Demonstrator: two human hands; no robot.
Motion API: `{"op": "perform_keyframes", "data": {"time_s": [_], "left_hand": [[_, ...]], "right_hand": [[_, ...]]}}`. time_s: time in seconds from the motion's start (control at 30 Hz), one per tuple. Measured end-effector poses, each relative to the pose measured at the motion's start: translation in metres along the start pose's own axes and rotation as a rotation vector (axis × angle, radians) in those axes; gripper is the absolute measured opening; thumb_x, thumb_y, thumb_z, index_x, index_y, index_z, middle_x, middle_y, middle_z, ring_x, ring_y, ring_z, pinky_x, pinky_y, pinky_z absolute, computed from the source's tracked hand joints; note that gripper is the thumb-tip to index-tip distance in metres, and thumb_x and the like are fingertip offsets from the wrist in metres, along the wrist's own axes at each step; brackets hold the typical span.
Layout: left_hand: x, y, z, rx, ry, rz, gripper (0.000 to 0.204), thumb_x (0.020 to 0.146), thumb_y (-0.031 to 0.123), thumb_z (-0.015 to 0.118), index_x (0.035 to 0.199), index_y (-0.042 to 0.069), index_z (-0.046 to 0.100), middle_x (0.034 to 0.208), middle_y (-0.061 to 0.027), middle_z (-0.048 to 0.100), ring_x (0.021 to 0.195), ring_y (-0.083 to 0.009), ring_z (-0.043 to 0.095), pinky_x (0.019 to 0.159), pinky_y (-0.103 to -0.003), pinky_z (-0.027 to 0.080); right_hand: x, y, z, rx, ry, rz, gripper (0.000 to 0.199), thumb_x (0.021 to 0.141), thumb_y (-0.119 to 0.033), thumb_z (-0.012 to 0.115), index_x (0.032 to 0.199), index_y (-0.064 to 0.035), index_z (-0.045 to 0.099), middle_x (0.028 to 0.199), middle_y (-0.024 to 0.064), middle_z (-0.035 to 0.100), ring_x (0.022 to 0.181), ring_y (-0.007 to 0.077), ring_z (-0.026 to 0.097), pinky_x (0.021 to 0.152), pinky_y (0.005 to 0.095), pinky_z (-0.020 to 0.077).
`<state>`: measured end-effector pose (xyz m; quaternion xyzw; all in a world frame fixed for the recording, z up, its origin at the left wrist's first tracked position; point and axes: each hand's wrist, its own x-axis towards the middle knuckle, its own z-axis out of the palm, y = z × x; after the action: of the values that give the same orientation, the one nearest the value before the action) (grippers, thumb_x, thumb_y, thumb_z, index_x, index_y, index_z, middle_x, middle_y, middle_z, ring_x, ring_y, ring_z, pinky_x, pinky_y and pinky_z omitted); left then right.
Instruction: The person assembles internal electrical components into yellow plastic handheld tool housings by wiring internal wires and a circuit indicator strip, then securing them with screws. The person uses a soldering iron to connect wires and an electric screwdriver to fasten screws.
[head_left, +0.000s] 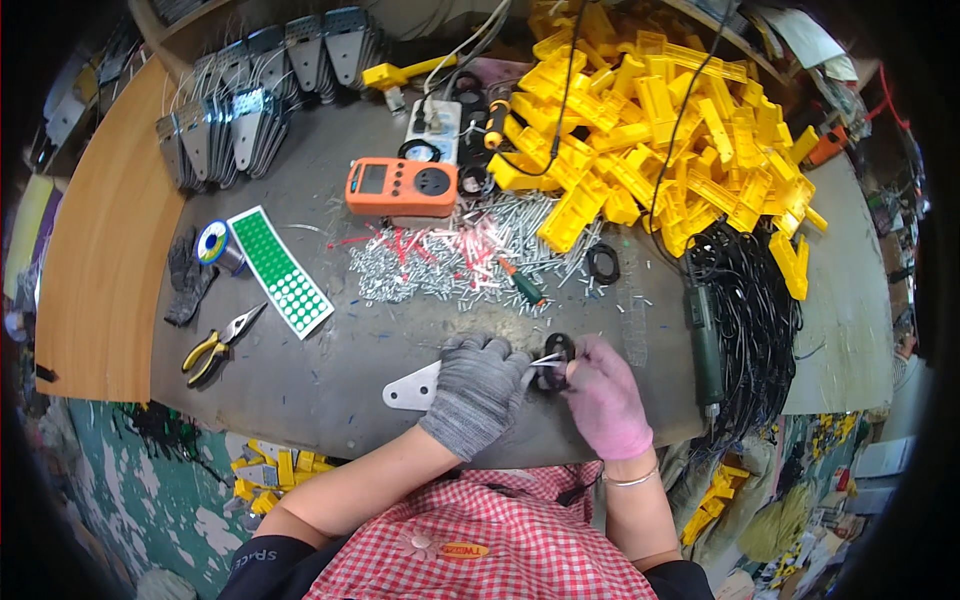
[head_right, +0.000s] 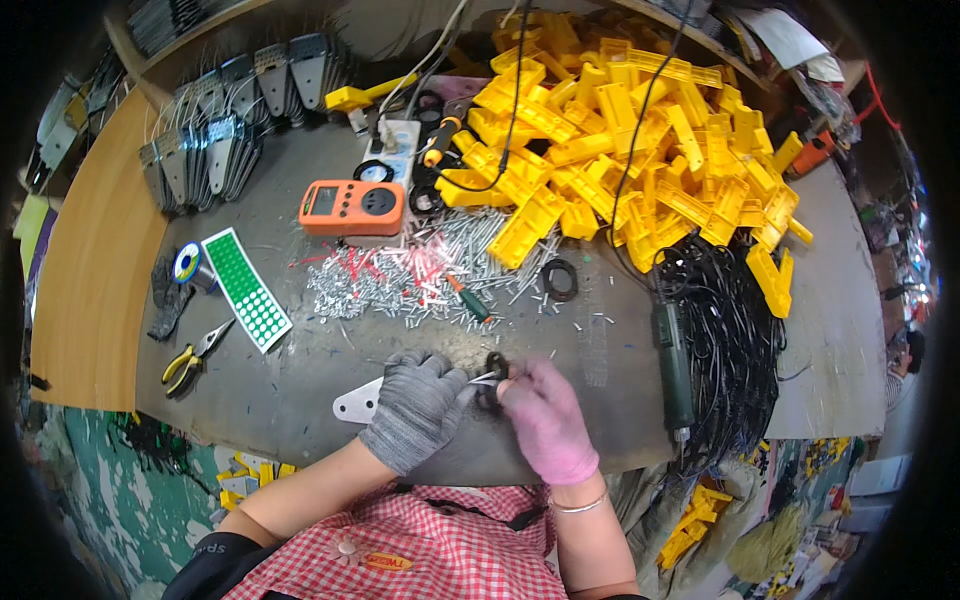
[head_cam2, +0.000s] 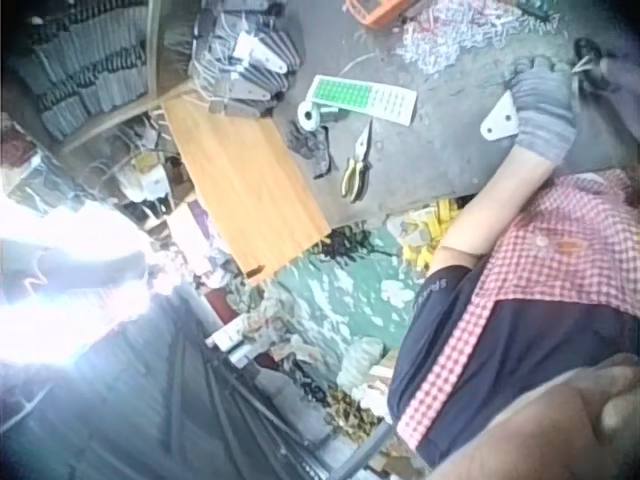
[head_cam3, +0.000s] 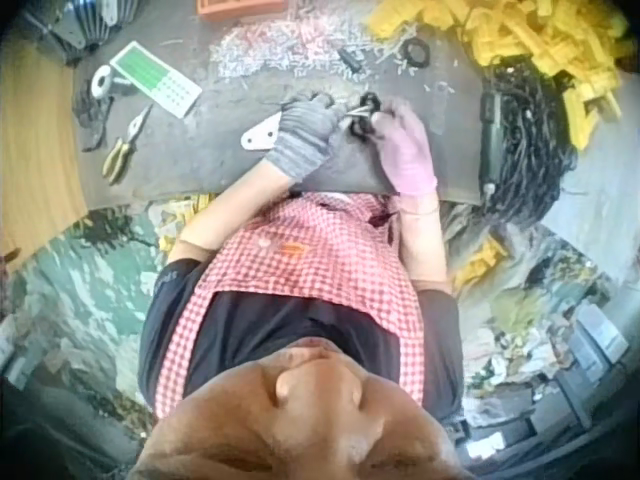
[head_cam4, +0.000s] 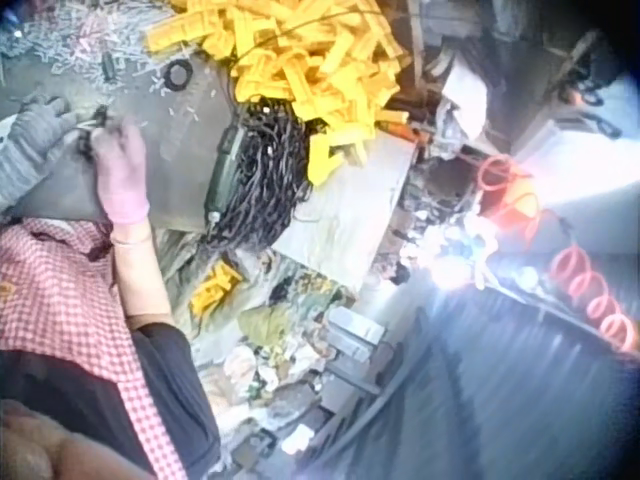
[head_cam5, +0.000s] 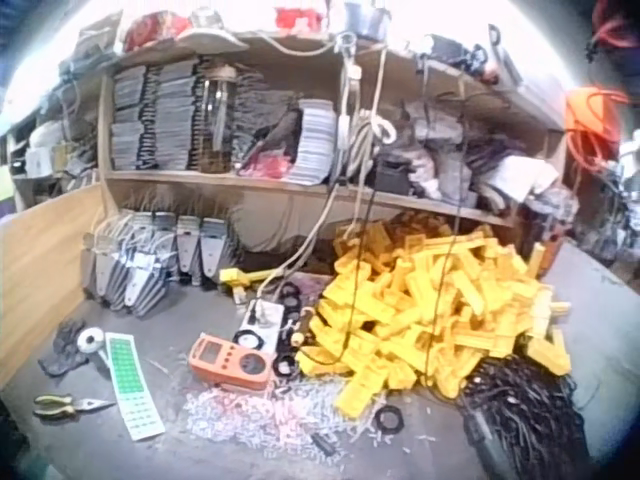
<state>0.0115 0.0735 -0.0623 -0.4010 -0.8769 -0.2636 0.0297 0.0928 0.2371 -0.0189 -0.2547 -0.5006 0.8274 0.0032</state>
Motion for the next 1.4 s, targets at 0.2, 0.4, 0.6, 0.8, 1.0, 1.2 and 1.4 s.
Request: {"op": "perform_keyframes", "data": {"time_s": [0.2, 0.4, 0.6, 0.8, 1.0, 1.2, 1.4], "left_hand": [[0.001, 0.005, 0.000, 0.125, -0.036, 0.091, 0.030, 0.080, 0.033, 0.071, 0.098, 0.010, 0.067, 0.097, -0.0111, 0.064, 0.095, -0.0331, 0.060, 0.085, -0.050, 0.044], [-0.005, -0.002, -0.013, -0.105, -0.044, 0.095, 0.062, 0.070, 0.036, 0.079, 0.118, 0.003, 0.060, 0.109, -0.0167, 0.061, 0.101, -0.0366, 0.059, 0.089, -0.052, 0.043], [-0.003, -0.006, -0.020, -0.107, -0.114, 0.113, 0.042, 0.073, 0.022, 0.074, 0.109, 0.003, 0.064, 0.102, -0.0168, 0.060, 0.098, -0.0379, 0.057, 0.092, -0.049, 0.045], [0.001, -0.002, -0.037, -0.048, -0.106, 0.204, 0.057, 0.076, 0.037, 0.079, 0.120, 0.004, 0.064, 0.117, -0.0209, 0.062, 0.112, -0.0386, 0.058, 0.100, -0.048, 0.044], [0.054, -0.022, -0.036, -0.574, -0.103, 0.108, 0.056, 0.086, 0.038, 0.077, 0.127, 0.002, 0.062, 0.121, -0.0181, 0.062, 0.111, -0.0308, 0.062, 0.098, -0.040, 0.049], [0.126, 0.012, -0.027, -1.791, -0.406, -0.437, 0.064, 0.093, 0.040, 0.070, 0.138, -0.003, 0.053, 0.122, -0.0139, 0.065, 0.110, -0.0218, 0.065, 0.096, -0.034, 0.052], [0.115, -0.002, -0.053, -1.494, -0.289, -0.457, 0.059, 0.071, 0.021, 0.089, 0.119, 0.002, 0.061, 0.107, -0.0059, 0.067, 0.096, -0.0157, 0.065, 0.087, -0.029, 0.052]], "right_hand": [[0.002, 0.007, -0.001, -0.353, -0.042, -0.164, 0.064, 0.083, -0.010, 0.079, 0.134, 0.0033, 0.043, 0.108, 0.0103, 0.062, 0.100, 0.0157, 0.062, 0.086, 0.0304, 0.0516], [0.007, 0.012, 0.004, -0.448, -0.126, -0.133, 0.077, 0.085, -0.003, 0.074, 0.152, -0.0006, 0.034, 0.118, 0.0123, 0.063, 0.107, 0.0165, 0.061, 0.092, 0.0301, 0.0504], [0.095, -0.047, -0.030, -1.337, 0.410, -1.014, 0.040, 0.089, -0.009, 0.062, 0.128, -0.0048, 0.056, 0.125, 0.0188, 0.063, 0.118, 0.0406, 0.058, 0.099, 0.0467, 0.0476], [0.149, -0.082, -0.057, -1.784, 0.491, -0.633, 0.028, 0.086, -0.021, 0.066, 0.110, -0.0057, 0.067, 0.111, 0.0146, 0.070, 0.107, 0.0358, 0.065, 0.089, 0.0464, 0.0530], [0.097, -0.118, -0.052, -1.358, 0.541, -0.679, 0.028, 0.088, -0.029, 0.067, 0.081, -0.0017, 0.071, 0.074, 0.0212, 0.066, 0.072, 0.0398, 0.067, 0.066, 0.0446, 0.0533], [0.025, -0.104, 0.002, -0.487, 0.199, -0.335, 0.020, 0.097, -0.016, 0.065, 0.094, 0.0031, 0.068, 0.078, 0.0058, 0.067, 0.067, 0.0120, 0.062, 0.063, 0.0282, 0.0489], [0.057, -0.079, -0.031, -0.722, -0.065, -0.286, 0.021, 0.093, -0.019, 0.066, 0.093, 0.0012, 0.070, 0.080, 0.0093, 0.071, 0.067, 0.0203, 0.067, 0.065, 0.0356, 0.0533]]}}
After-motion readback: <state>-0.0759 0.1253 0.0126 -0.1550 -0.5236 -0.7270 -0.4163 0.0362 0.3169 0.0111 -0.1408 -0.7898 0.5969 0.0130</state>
